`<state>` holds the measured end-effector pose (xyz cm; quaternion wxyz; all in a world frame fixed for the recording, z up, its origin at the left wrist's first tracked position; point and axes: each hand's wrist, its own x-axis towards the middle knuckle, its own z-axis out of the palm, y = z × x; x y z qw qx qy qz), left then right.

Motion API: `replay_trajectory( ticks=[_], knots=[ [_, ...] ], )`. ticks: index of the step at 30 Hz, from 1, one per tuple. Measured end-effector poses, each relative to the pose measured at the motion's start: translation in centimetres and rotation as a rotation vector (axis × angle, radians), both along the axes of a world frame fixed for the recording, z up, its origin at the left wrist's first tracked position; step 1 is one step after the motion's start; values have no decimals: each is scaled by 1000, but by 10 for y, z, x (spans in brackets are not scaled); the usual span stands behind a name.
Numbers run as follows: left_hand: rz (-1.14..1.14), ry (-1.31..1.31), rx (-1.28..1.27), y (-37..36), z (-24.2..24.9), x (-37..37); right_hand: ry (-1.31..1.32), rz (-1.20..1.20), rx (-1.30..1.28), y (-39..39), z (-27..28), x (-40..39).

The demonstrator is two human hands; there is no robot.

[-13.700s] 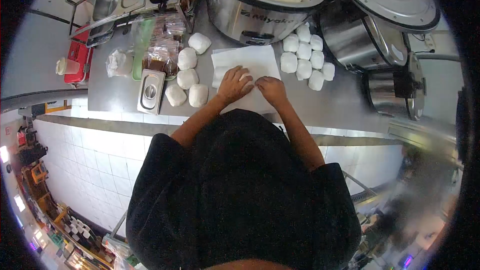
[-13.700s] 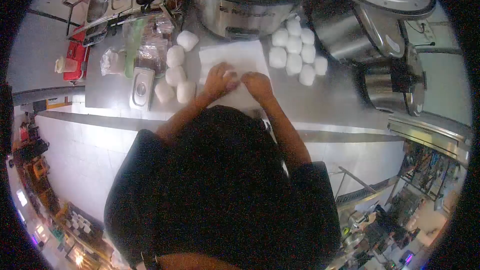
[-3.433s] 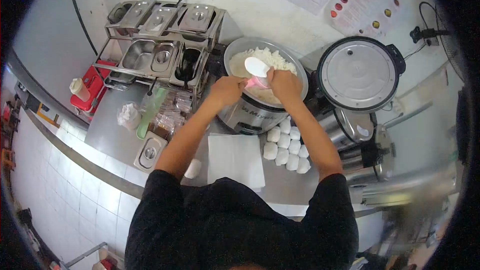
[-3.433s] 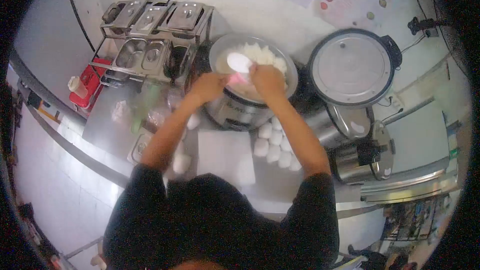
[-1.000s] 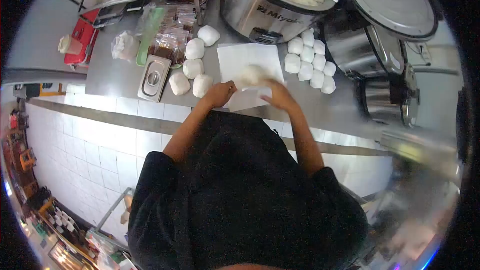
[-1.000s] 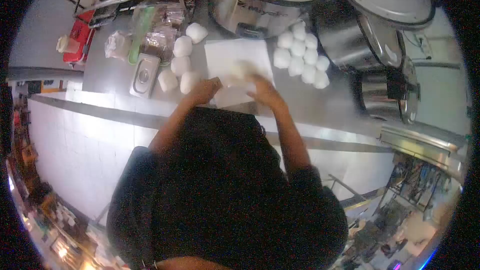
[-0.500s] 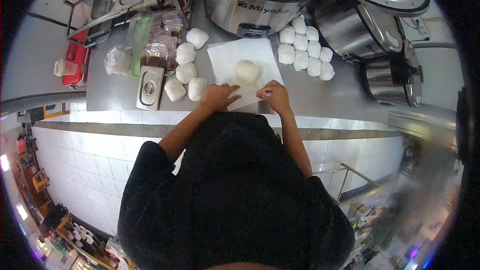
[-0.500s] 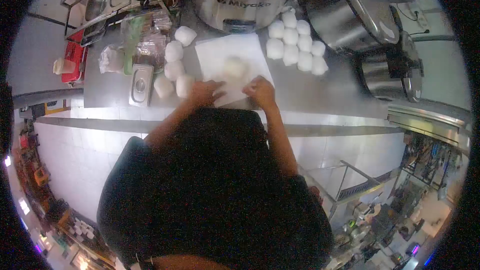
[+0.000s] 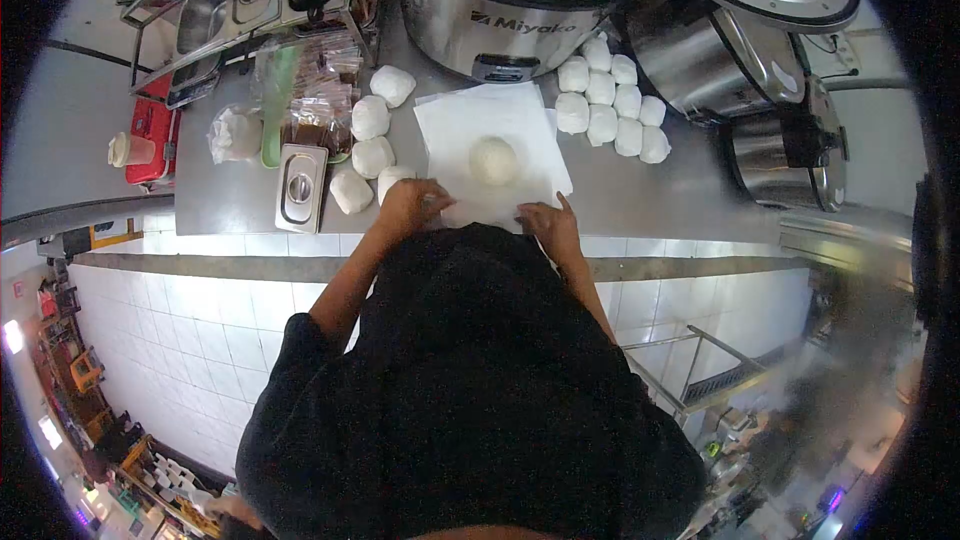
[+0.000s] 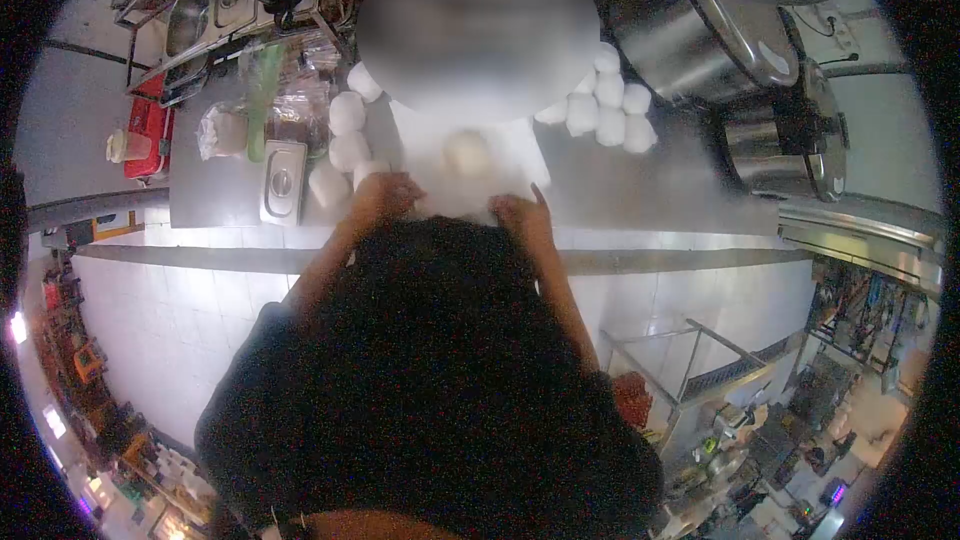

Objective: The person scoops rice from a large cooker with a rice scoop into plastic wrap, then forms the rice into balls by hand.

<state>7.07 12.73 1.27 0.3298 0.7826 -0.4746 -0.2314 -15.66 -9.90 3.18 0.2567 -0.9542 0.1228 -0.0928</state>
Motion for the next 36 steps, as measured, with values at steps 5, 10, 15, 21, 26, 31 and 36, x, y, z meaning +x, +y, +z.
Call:
replay_trajectory(
  ticks=[5, 10, 15, 21, 26, 31, 36],
  knots=[
    [349, 58, -294, -55, 30, 9, -244, -257, 26, -32, -14, 50],
    [359, -244, -69, -76, -19, 40, 46, -346, 285, -64, -38, 74],
    [332, -317, -218, -71, -1, 9, -36, -313, -231, -86, -67, 96],
    [-174, -485, -159, -86, 2, -34, 289, -202, -392, -62, 1, 144],
    [-171, -471, -178, -92, -17, -26, 290, -85, -192, -73, -9, 157],
    [-174, -422, -83, -111, -48, -7, -100, -303, 157, -62, 12, 128],
    [85, -331, -315, -122, -3, -3, -12, -250, 223, -42, 3, 75]
  ],
)
